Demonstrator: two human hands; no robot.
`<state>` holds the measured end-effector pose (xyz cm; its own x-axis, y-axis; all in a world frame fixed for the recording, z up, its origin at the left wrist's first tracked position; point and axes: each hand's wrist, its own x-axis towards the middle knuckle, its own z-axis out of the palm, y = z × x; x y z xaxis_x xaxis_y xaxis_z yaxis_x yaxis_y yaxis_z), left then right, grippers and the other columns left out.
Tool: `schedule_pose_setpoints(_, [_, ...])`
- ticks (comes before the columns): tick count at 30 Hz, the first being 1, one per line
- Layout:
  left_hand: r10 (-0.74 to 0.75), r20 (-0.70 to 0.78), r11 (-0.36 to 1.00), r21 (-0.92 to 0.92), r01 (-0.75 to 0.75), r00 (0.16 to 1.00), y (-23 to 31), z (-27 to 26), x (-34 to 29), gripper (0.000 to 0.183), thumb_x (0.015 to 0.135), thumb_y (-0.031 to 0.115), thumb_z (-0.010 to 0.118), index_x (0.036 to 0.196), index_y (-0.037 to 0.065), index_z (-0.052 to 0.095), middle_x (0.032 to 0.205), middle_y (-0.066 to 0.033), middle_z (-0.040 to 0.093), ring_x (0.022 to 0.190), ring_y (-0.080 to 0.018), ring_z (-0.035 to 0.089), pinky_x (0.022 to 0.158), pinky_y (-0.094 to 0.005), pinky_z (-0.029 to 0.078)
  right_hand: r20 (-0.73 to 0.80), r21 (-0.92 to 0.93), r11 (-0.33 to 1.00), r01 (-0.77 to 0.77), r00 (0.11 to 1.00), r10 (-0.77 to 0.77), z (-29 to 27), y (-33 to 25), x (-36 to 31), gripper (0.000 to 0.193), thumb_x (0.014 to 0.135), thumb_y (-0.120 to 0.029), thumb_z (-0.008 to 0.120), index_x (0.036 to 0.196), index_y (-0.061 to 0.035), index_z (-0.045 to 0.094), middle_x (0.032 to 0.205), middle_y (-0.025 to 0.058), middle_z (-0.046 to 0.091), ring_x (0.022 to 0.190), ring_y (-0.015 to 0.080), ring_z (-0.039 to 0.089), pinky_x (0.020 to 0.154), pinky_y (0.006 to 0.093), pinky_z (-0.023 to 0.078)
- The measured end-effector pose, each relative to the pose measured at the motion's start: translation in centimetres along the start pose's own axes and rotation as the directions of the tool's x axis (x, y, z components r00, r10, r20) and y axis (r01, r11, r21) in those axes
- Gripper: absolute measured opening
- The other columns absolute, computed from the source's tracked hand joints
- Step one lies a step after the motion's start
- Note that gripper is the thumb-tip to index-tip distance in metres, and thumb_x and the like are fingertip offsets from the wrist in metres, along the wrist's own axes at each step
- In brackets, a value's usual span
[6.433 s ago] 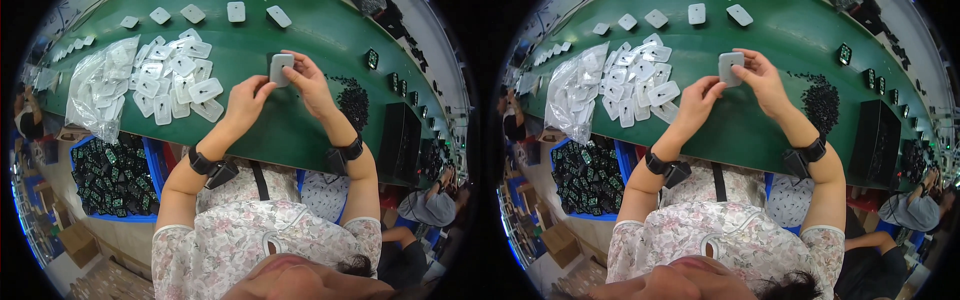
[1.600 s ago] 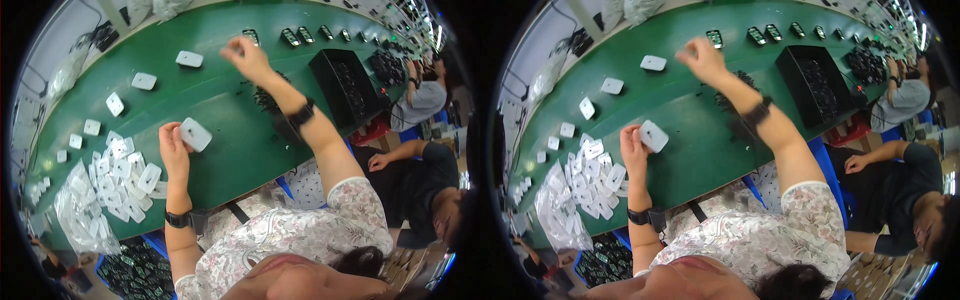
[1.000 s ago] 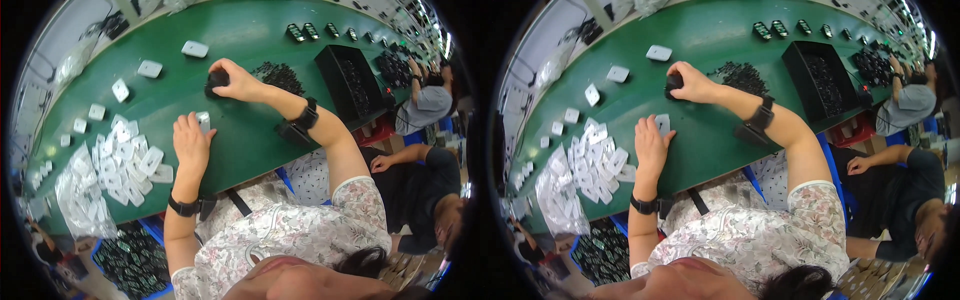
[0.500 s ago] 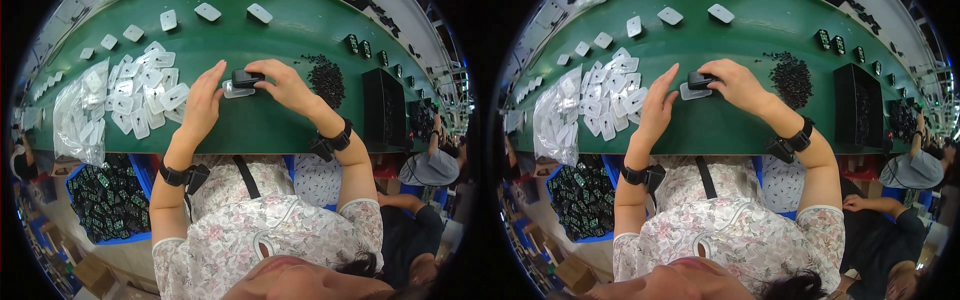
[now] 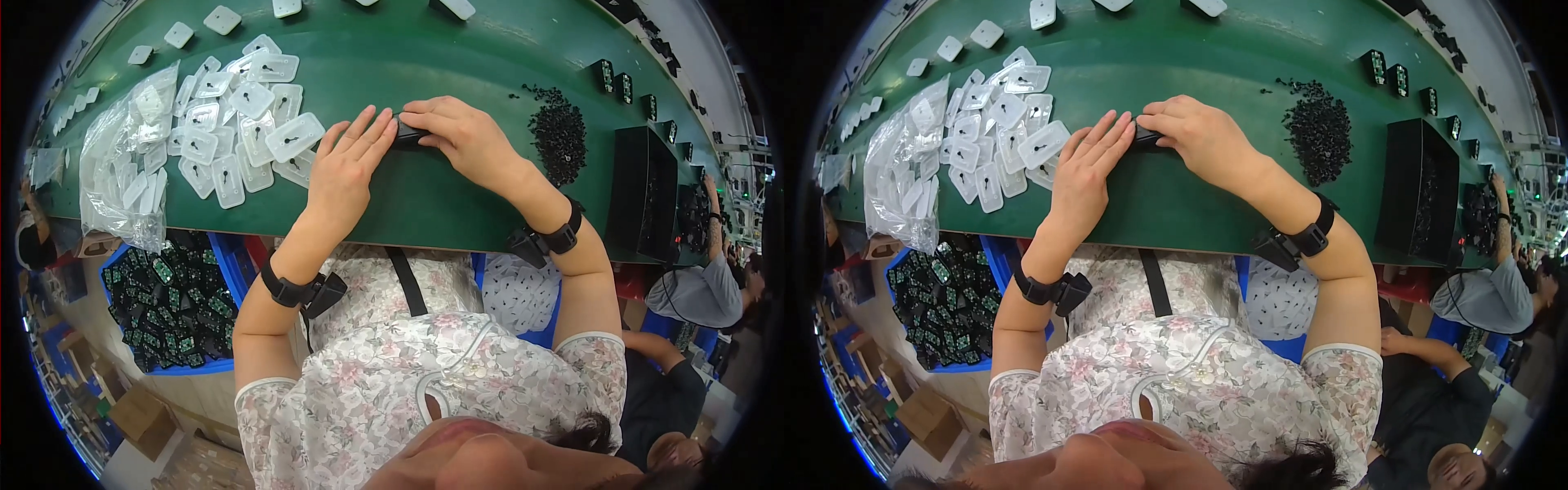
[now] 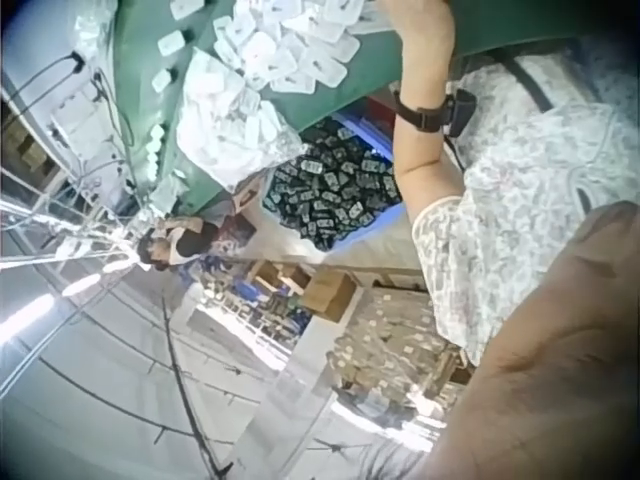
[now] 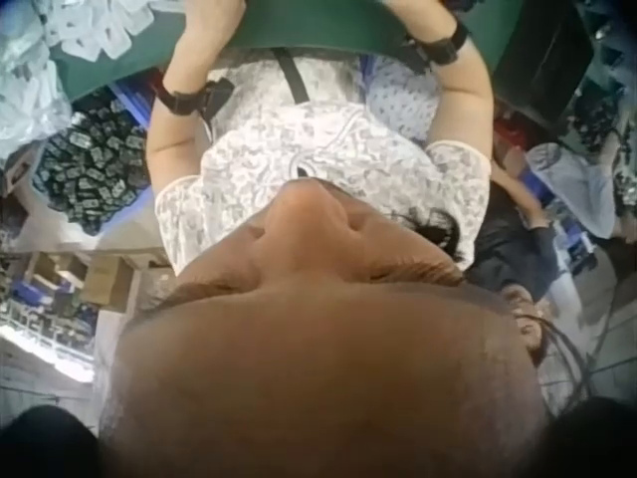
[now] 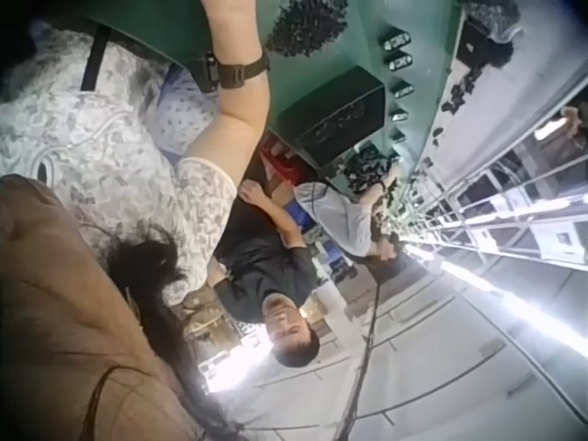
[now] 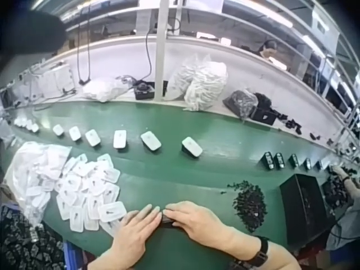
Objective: The person picks up a white plastic cover, inserts a small black component into it by hand, and then presses the cover onto a black electronic housing. The assembled unit is then placed onto the green workbench alongside other completed units.
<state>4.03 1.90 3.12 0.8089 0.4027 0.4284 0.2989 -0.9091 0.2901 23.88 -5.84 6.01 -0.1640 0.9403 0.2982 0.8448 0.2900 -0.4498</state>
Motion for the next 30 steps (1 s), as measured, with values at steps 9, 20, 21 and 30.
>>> schedule_pose_setpoints(9, [0.080, 0.046, 0.991, 0.104, -0.085, 0.996, -0.7, -0.4, 0.0, 0.047, 0.078, 0.004, 0.051, 0.125, 0.004, 0.053, 0.132, -0.0062, 0.051, 0.121, -0.0210, 0.048, 0.096, -0.0372, 0.038, -0.046, -0.190, 0.980, 0.053, 0.997, -0.062, 0.5, -0.6, -0.2, 0.037, 0.075, 0.001, 0.057, 0.111, -0.0088, 0.060, 0.113, 0.0064, 0.060, 0.100, 0.0258, 0.058, 0.078, 0.0330, 0.052])
schedule_pose_setpoints(20, [0.126, -0.024, 0.977, 0.177, -0.120, 0.992, -0.3, 1.1, 0.6, 0.050, 0.072, 0.016, 0.066, 0.117, -0.002, 0.054, 0.121, -0.0121, 0.056, 0.103, -0.0228, 0.055, 0.091, -0.0366, 0.041, -0.095, 0.036, 0.998, -0.054, 0.994, 0.058, 0.7, 0.5, 0.3, 0.035, 0.072, 0.000, 0.063, 0.105, -0.0096, 0.063, 0.106, 0.0051, 0.062, 0.097, 0.0264, 0.058, 0.080, 0.0308, 0.051])
schedule_pose_setpoints(21, [0.110, -0.063, 0.976, 0.196, -0.095, 0.992, -0.3, 1.4, 0.8, 0.049, 0.071, 0.016, 0.067, 0.116, -0.002, 0.055, 0.119, -0.0122, 0.057, 0.101, -0.0229, 0.056, 0.090, -0.0368, 0.041, -0.026, 0.076, 0.993, -0.088, 0.996, 0.090, 0.3, 0.9, 0.8, 0.033, 0.073, 0.000, 0.063, 0.106, -0.0084, 0.063, 0.106, 0.0052, 0.063, 0.098, 0.0244, 0.059, 0.082, 0.0298, 0.050])
schedule_pose_setpoints(30, [-0.328, -0.052, 0.873, -0.399, 0.282, 0.943, -1.8, 2.0, 2.9, 0.027, 0.081, 0.014, 0.065, 0.103, -0.001, 0.060, 0.086, -0.0112, 0.065, 0.077, -0.0249, 0.061, 0.074, -0.0359, 0.048, 0.121, 0.791, 0.550, -0.268, 0.949, 0.290, 0.8, 3.2, 1.1, 0.043, 0.090, -0.018, 0.060, 0.128, -0.0031, 0.048, 0.119, 0.0061, 0.055, 0.109, 0.0138, 0.052, 0.095, 0.0281, 0.040])
